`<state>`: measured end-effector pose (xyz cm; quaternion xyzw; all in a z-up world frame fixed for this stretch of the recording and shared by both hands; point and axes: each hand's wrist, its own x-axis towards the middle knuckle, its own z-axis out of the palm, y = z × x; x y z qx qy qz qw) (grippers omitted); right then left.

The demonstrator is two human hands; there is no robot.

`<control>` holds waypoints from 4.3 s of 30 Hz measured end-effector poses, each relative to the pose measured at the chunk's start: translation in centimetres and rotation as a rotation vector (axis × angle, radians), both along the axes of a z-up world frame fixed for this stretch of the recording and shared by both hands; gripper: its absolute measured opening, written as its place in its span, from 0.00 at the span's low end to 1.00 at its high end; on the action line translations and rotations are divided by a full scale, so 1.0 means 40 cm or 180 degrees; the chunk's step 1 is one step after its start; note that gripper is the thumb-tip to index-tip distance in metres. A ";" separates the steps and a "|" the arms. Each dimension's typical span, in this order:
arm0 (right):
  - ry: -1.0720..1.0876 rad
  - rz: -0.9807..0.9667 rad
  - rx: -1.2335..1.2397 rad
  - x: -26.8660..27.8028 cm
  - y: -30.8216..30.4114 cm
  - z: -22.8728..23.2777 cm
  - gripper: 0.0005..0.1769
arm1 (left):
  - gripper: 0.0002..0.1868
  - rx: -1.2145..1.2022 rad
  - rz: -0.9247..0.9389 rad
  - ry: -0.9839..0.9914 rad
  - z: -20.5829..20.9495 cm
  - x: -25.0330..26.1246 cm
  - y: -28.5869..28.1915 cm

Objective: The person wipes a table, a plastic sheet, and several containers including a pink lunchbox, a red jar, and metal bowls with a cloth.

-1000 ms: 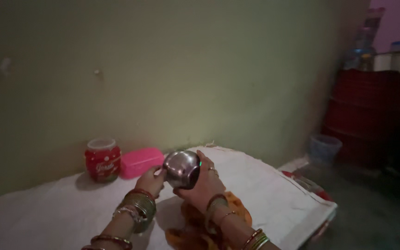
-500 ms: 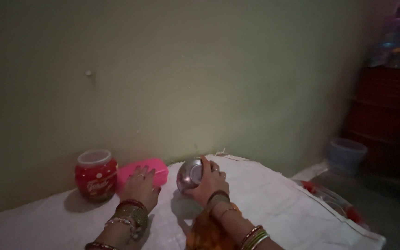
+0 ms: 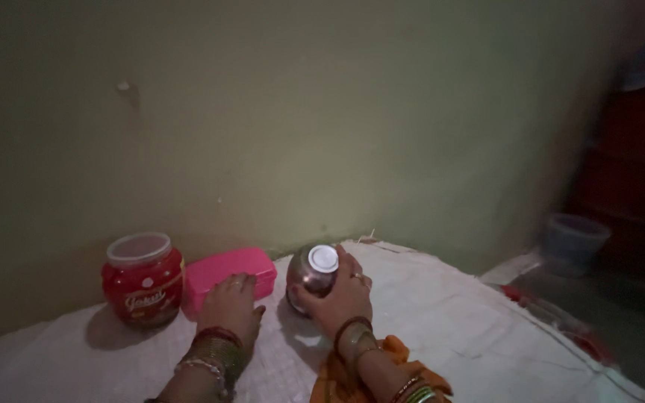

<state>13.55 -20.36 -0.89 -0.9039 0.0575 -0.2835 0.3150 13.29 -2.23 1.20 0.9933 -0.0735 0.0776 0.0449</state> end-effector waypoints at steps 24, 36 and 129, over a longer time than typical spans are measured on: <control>0.0833 -0.0259 -0.0331 0.034 0.004 -0.036 0.33 | 0.28 -0.0022 0.0282 0.0084 -0.005 0.053 0.004; 0.1837 0.0267 -0.1236 0.002 0.070 0.036 0.49 | 0.30 0.0047 0.0202 0.0072 -0.001 0.038 0.008; 0.2098 -0.1533 0.0251 -1.104 -0.809 -0.891 0.29 | 0.26 -0.0580 -0.2709 0.1780 -0.787 -0.872 -1.033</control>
